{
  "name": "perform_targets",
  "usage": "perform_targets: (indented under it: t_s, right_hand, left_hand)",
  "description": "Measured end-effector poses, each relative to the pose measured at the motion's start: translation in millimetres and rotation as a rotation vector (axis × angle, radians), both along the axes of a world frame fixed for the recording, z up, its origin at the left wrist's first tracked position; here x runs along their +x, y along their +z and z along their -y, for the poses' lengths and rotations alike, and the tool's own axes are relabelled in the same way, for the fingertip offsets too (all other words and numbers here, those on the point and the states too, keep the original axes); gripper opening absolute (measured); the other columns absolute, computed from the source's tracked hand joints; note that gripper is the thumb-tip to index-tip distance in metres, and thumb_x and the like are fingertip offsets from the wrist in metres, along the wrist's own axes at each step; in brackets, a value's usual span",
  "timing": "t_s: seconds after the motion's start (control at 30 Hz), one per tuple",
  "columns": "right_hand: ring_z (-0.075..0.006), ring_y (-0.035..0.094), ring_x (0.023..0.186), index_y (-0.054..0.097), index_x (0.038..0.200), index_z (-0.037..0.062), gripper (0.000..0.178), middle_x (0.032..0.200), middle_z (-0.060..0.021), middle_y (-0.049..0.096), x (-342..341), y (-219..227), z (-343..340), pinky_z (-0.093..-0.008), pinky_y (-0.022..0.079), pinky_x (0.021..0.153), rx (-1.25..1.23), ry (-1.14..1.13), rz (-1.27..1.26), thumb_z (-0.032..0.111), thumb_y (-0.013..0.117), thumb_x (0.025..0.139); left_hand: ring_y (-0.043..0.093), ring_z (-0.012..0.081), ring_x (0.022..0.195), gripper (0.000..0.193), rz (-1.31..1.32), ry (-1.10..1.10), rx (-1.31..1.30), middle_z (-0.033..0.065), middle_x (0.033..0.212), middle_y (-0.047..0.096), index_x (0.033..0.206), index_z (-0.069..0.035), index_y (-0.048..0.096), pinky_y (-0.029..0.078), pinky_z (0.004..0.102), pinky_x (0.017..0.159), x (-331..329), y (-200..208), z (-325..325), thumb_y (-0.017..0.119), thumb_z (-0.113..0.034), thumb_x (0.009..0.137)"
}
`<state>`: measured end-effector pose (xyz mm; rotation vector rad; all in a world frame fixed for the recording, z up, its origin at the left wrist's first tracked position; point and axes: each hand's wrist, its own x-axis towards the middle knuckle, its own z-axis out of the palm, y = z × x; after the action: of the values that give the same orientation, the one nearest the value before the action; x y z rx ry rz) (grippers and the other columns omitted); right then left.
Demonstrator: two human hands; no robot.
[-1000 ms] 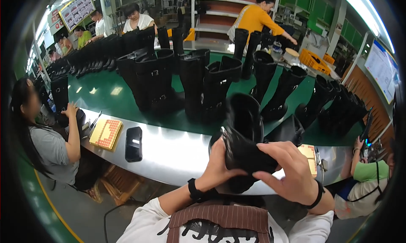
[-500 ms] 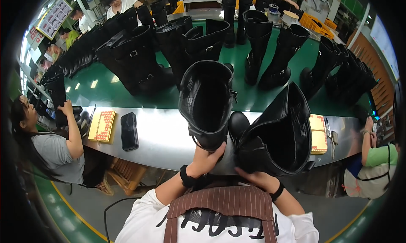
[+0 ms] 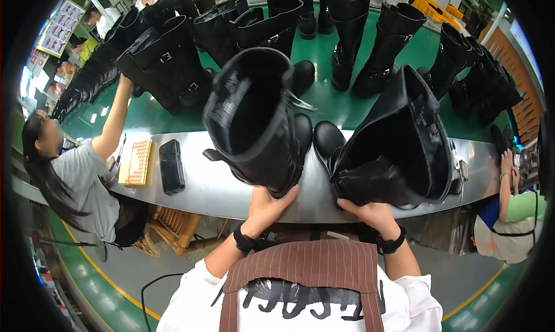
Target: Checking the quality of black leather boots on a factory production line.
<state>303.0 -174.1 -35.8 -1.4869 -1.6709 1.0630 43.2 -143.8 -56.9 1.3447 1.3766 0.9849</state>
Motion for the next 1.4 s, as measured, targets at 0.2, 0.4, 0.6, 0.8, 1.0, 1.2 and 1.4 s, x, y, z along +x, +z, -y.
perform_targets:
  t_s: [0.2, 0.4, 0.6, 0.8, 1.0, 1.2, 1.4]
  right_hand:
    - [-0.0182, 0.059, 0.104, 0.057, 0.121, 0.0013, 0.045, 0.114, -0.0073, 0.062, -6, -7, 3, -0.0324, 0.046, 0.094, -0.186, -0.165, -0.720, 0.005, 0.070, 0.078]
    - [-0.0220, 0.059, 0.107, 0.056, 0.121, 0.0015, 0.041, 0.116, -0.0099, 0.061, -20, -9, -1, -0.0367, 0.046, 0.096, -0.252, -0.136, -1.255, 0.004, 0.063, 0.080]
    - [-0.0247, 0.058, 0.111, 0.055, 0.122, 0.0001, 0.042, 0.120, -0.0123, 0.060, -18, -6, -6, -0.0392, 0.045, 0.099, -0.178, -0.073, -1.283, 0.006, 0.059, 0.081]
    - [-0.0271, 0.055, 0.117, 0.056, 0.122, -0.0037, 0.050, 0.124, -0.0128, 0.060, -12, -17, -2, -0.0409, 0.038, 0.104, -0.208, -0.059, -1.229, 0.020, 0.060, 0.078]
    - [-0.0293, 0.055, 0.117, 0.058, 0.118, -0.0048, 0.049, 0.124, -0.0137, 0.060, -8, -17, -1, -0.0417, 0.037, 0.105, -0.313, 0.051, -1.298, 0.020, 0.059, 0.076]
    - [-0.0295, 0.054, 0.118, 0.058, 0.119, -0.0055, 0.050, 0.124, -0.0146, 0.060, -5, -15, 0, -0.0425, 0.036, 0.105, -0.449, 0.067, -1.322, 0.020, 0.060, 0.076]
    - [-0.0236, 0.061, 0.103, 0.063, 0.110, -0.0041, 0.030, 0.111, -0.0117, 0.065, -1, -32, -7, -0.0368, 0.045, 0.094, -0.443, 0.033, -1.312, 0.012, 0.058, 0.085]
  left_hand:
    - [0.059, 0.0137, 0.103, 0.034, 0.475, 0.004, -0.047, 0.0037, 0.114, 0.062, 0.118, -0.002, 0.060, 0.046, 0.0294, 0.093, -6, 18, -2, 0.068, -0.007, 0.085]
    - [0.053, 0.0210, 0.117, 0.044, 1.046, -0.197, -0.211, 0.0079, 0.128, 0.054, 0.133, -0.007, 0.046, 0.043, 0.0419, 0.101, 7, 36, 0, 0.060, -0.009, 0.091]
    - [0.051, 0.0256, 0.120, 0.046, 1.092, -0.245, -0.222, 0.0101, 0.129, 0.053, 0.134, -0.006, 0.044, 0.040, 0.0482, 0.104, 15, 35, 4, 0.060, -0.015, 0.091]
    - [0.051, 0.0260, 0.121, 0.046, 1.121, -0.240, -0.240, 0.0105, 0.130, 0.053, 0.134, -0.005, 0.044, 0.039, 0.0484, 0.104, 17, 29, 9, 0.060, -0.013, 0.091]
    - [0.052, 0.0257, 0.120, 0.046, 1.108, -0.244, -0.258, 0.0106, 0.130, 0.053, 0.133, -0.005, 0.045, 0.039, 0.0474, 0.104, 15, 27, 11, 0.060, -0.013, 0.091]
    - [0.054, 0.0249, 0.116, 0.042, 1.116, -0.249, -0.272, 0.0101, 0.124, 0.057, 0.130, -0.004, 0.048, 0.041, 0.0452, 0.103, 14, 25, 11, 0.059, -0.012, 0.091]
    - [0.058, 0.0214, 0.109, 0.038, 1.002, -0.109, -0.237, 0.0080, 0.121, 0.059, 0.126, -0.004, 0.052, 0.046, 0.0410, 0.097, 11, 23, 8, 0.061, -0.008, 0.090]
